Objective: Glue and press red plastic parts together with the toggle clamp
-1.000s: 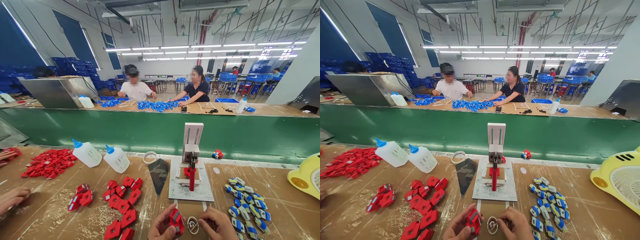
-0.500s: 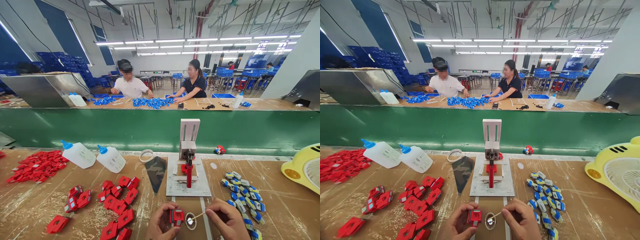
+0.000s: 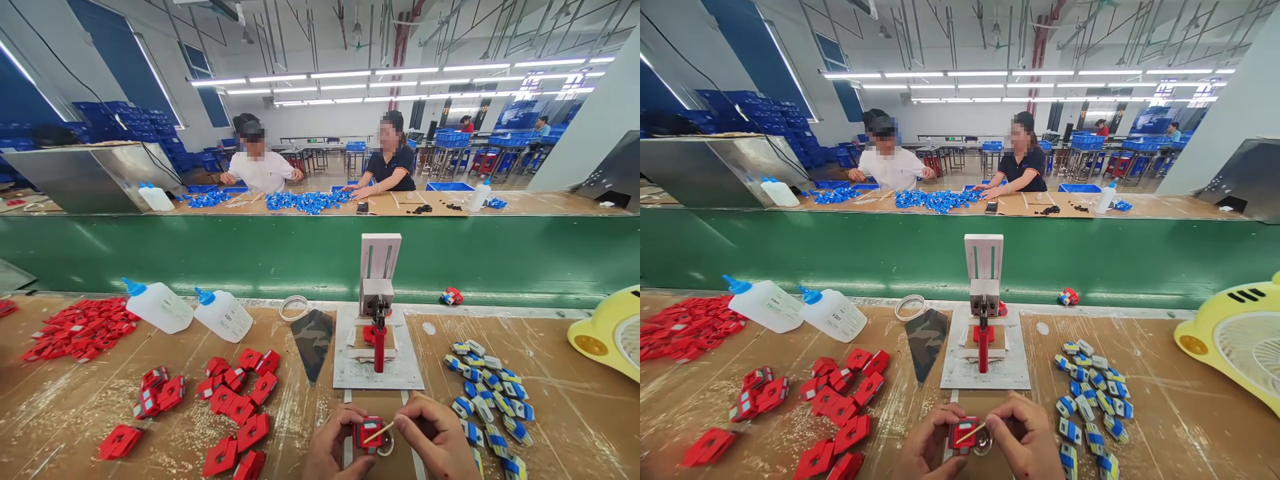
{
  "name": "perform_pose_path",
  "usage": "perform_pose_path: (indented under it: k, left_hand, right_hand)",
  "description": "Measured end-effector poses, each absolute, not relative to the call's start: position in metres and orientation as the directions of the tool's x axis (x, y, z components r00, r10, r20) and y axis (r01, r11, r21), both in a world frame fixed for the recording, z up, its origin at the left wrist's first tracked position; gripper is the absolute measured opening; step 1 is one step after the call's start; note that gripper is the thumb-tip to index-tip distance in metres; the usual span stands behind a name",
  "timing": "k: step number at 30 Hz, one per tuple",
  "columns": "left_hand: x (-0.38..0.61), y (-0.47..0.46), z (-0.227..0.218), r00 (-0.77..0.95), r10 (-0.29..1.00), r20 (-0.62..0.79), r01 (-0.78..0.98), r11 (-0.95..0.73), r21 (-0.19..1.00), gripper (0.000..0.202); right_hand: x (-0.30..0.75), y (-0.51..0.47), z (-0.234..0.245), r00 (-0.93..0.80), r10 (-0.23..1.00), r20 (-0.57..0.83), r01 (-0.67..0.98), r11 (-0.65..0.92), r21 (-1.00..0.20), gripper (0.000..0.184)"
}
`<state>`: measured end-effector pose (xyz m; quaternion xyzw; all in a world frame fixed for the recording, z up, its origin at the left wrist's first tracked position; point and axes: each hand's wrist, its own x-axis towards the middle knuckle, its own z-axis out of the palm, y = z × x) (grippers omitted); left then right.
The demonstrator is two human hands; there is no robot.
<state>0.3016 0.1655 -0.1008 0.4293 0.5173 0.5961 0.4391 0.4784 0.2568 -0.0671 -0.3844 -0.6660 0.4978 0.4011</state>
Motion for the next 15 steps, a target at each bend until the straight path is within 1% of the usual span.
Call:
perform_pose_path:
  k: [4, 8, 10, 12, 15]
  left_hand:
    - [0.298, 0.165, -0.102, -0.284, 0.95, 0.127, 0.014, -0.128, 0.992, 0.036]
    - [0.289, 0.164, -0.101, -0.261, 0.95, 0.173, 0.156, -0.135, 0.979, 0.033]
    - [0.283, 0.163, -0.101, -0.231, 0.959, 0.164, 0.257, -0.102, 0.961, 0.031]
    - [0.28, 0.161, -0.101, -0.253, 0.954, 0.162, 0.336, -0.07, 0.939, 0.03]
    - [0.277, 0.157, -0.103, -0.329, 0.926, 0.186, 0.368, -0.056, 0.928, 0.029]
  right_hand:
    - [0.491, 0.264, -0.054, -0.462, 0.881, 0.101, 0.176, 0.202, -0.963, 0.048]
    - [0.503, 0.27, -0.05, -0.466, 0.875, 0.132, 0.199, 0.249, -0.948, 0.044]
    - [0.505, 0.27, -0.054, -0.478, 0.864, 0.16, 0.244, 0.305, -0.921, 0.042]
    - [0.502, 0.267, -0.062, -0.523, 0.83, 0.191, 0.296, 0.387, -0.873, 0.042]
    - [0.495, 0.261, -0.074, -0.569, 0.796, 0.207, 0.341, 0.457, -0.821, 0.049]
